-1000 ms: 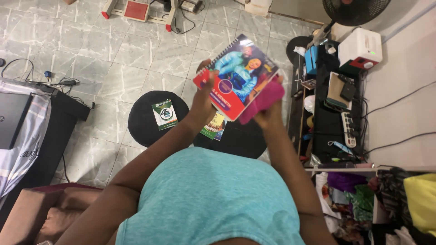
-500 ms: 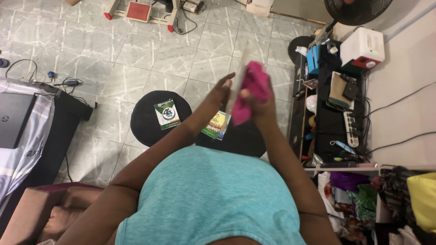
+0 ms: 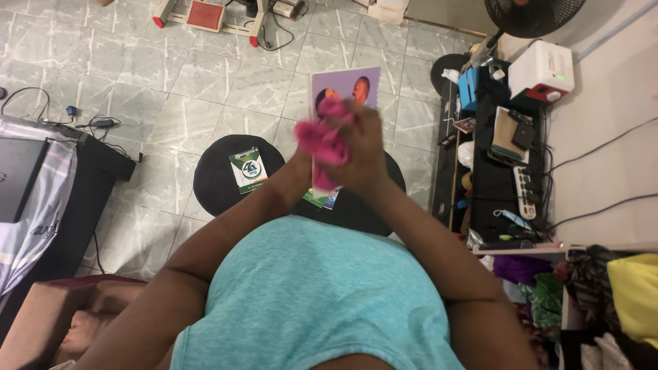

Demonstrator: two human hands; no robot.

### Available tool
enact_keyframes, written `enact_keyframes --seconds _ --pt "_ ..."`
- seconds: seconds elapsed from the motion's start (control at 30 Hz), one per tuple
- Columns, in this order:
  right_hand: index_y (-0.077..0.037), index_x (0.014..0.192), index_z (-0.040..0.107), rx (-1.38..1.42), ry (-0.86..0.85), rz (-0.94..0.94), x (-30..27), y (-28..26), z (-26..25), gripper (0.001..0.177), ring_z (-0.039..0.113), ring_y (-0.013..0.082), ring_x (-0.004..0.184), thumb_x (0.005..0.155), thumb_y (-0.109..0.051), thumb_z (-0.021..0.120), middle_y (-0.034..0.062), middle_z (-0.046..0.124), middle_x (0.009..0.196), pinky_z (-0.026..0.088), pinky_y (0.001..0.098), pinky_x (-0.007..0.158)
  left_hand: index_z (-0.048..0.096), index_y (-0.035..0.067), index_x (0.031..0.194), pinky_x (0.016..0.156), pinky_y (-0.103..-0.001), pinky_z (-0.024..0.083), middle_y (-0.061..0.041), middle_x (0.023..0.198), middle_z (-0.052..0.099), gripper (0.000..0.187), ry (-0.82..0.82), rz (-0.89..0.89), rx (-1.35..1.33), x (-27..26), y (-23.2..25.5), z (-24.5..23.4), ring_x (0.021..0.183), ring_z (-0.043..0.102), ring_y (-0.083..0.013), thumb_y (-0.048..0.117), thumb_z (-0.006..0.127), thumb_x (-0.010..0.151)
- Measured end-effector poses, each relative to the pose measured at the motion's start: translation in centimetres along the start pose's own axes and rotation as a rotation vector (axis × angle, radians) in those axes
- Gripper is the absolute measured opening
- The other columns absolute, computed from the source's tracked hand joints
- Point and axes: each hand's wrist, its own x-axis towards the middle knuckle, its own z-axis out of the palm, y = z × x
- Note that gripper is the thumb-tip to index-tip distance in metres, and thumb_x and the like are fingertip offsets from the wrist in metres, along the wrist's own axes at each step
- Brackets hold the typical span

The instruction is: The person is wiping dust off several spiral notebooks and organizing them on a shelf.

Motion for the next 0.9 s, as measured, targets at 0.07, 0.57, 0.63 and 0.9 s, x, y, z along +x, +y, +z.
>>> enact_keyframes --seconds 0.07,0.57,0.63,0.9 --pt "-0.012 0.134 0.064 0.004 0.069 0.076 0.9 1.8 -0.5 0.056 0.053 0.0326 0.131 0.089 -0.033 0.089 0.0153 0.049 0.139 0.051 0.044 0.111 0.044 0.008 0.147 0.114 -0.041 0.051 -0.014 0.14 0.057 0.063 -0.026 0.027 0.037 -1.5 0.3 7.1 0.129 0.059 -0.0253 0.053 0.045 0.103" --pt "-0.01 0.117 0.062 0.148 -0.031 0.055 0.4 -3.1 0.5 0.053 0.056 0.0405 0.124 0.075 -0.023 0.09 0.0198 0.054 0.132 0.05 0.0503 0.106 0.049 0.006 0.144 0.104 -0.033 0.055 -0.008 0.132 0.061 0.051 0.002 0.102 0.271 -3.5 -0.4 1.1 0.122 0.064 -0.0168 0.025 0.063 0.099" --pt "-0.009 0.118 0.063 0.14 -0.049 0.078 0.7 -1.5 0.1 0.054 0.057 0.0413 0.122 0.072 -0.022 0.09 0.0211 0.054 0.131 0.051 0.0501 0.103 0.05 0.007 0.143 0.103 -0.033 0.056 -0.009 0.132 0.063 0.05 0.002 0.053 0.189 -2.9 -1.2 1.9 0.12 0.066 -0.0172 0.023 0.061 0.097" --pt "-0.008 0.134 0.06 -0.114 0.267 0.263 1.9 6.5 -1.3 0.056 0.059 0.0365 0.13 0.086 -0.014 0.087 0.0179 0.05 0.139 0.057 0.0443 0.108 0.061 -0.002 0.121 0.087 -0.044 0.062 -0.019 0.105 0.074 0.053 0.192 -0.343 0.006 -4.7 -0.5 13.1 0.09 0.075 -0.031 0.047 0.057 0.103"
